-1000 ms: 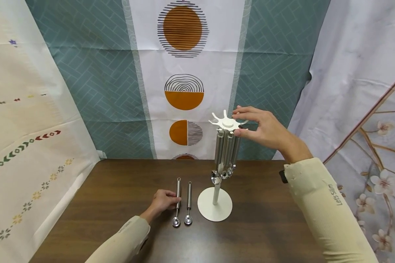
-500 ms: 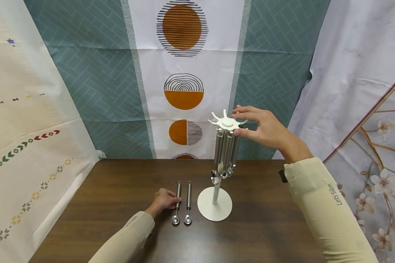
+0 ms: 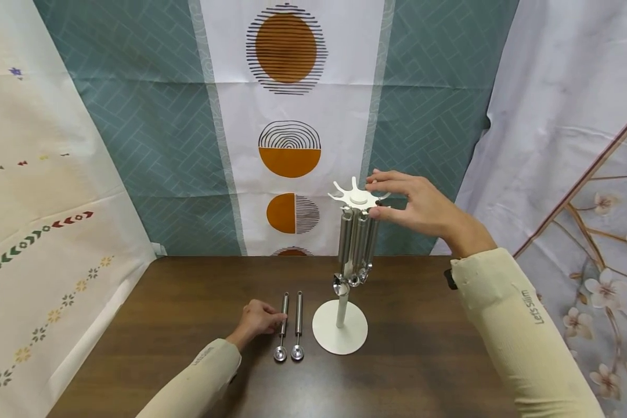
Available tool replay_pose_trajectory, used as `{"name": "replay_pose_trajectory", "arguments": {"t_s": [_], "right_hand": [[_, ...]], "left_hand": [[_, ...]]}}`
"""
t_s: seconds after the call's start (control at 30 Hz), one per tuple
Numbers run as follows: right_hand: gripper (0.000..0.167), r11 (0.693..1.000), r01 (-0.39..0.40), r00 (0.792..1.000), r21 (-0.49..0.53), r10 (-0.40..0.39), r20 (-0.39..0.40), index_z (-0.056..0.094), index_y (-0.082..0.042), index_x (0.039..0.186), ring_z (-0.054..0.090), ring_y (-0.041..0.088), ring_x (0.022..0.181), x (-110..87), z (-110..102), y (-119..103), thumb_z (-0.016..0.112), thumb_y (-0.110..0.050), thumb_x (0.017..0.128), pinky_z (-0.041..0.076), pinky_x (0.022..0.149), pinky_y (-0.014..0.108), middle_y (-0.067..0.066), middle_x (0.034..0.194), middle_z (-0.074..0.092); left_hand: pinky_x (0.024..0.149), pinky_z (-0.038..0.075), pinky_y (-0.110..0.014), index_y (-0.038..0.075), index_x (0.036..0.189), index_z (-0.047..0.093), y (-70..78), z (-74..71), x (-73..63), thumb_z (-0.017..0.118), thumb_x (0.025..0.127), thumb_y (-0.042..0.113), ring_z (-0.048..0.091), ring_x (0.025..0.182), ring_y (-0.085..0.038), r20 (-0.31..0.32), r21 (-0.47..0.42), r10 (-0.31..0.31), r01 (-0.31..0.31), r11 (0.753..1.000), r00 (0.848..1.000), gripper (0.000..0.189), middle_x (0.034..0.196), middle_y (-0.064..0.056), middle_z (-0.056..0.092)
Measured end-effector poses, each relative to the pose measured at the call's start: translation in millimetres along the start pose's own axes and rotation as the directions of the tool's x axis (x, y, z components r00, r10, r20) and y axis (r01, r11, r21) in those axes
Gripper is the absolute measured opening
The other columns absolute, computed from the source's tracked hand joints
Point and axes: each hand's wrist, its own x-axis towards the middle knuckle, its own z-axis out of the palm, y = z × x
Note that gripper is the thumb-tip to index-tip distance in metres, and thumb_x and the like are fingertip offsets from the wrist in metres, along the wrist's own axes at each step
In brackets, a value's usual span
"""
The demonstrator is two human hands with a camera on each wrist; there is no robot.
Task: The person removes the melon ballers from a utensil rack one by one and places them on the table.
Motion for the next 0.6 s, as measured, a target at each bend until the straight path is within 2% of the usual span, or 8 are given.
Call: {"name": "replay_pose_trajectory", "arguments": {"t_s": [0.13, 0.27, 0.4, 0.6], "right_hand": [[0.043, 1.000, 0.009, 1.000, -0.010, -0.009, -0.010, 0.068, -0.007, 0.128, 0.049, 0.039, 0.132, 0.7, 1.0, -0.5, 0.077, -0.019, 0.088, 0.041, 0.098, 0.059, 0.014, 0.141, 0.056], [0.042, 1.000, 0.016, 1.000, -0.022, -0.016, -0.024, 0.069, -0.007, 0.126, 0.052, 0.038, 0.129, -0.7, 1.9, 0.5, 0.078, -0.018, 0.087, 0.042, 0.097, 0.057, 0.013, 0.140, 0.058], [0.041, 0.999, 0.018, 0.999, -0.033, -0.019, -0.034, 0.070, -0.008, 0.125, 0.053, 0.038, 0.128, 0.0, 1.3, 0.0, 0.079, -0.019, 0.086, 0.042, 0.097, 0.058, 0.012, 0.138, 0.059], [0.041, 0.999, 0.007, 0.999, -0.039, -0.009, -0.034, 0.070, -0.008, 0.125, 0.052, 0.038, 0.129, 0.2, 1.6, -1.3, 0.079, -0.021, 0.087, 0.043, 0.098, 0.058, 0.012, 0.139, 0.058]], "left_hand": [[0.055, 0.056, -0.029, -0.001, 0.087, 0.077, 18.2, -13.3, -1.9, 0.086, 0.080, 0.019, 0.070, 0.062, -0.022, 0.003, 0.035, 0.093, -0.093, 0.995, 0.996, 0.024, 0.076, -0.006, 0.072], [0.061, 0.058, -0.029, -0.004, 0.097, 0.076, 44.1, -20.2, -6.0, 0.083, 0.083, 0.018, 0.071, 0.069, -0.021, 0.052, -0.045, 0.176, -0.174, 0.984, 0.983, 0.027, 0.082, -0.008, 0.074], [0.066, 0.060, -0.033, -0.005, 0.105, 0.074, 71.8, -26.2, -11.5, 0.082, 0.085, 0.018, 0.072, 0.072, -0.020, 0.122, -0.130, 0.243, -0.228, 0.965, 0.962, 0.031, 0.087, -0.009, 0.075], [0.072, 0.057, -0.028, 0.002, 0.108, 0.076, 111.0, -30.4, -20.8, 0.082, 0.085, 0.022, 0.069, 0.082, -0.013, 0.142, -0.097, 0.359, -0.348, 0.932, 0.922, 0.031, 0.095, -0.005, 0.075]]}}
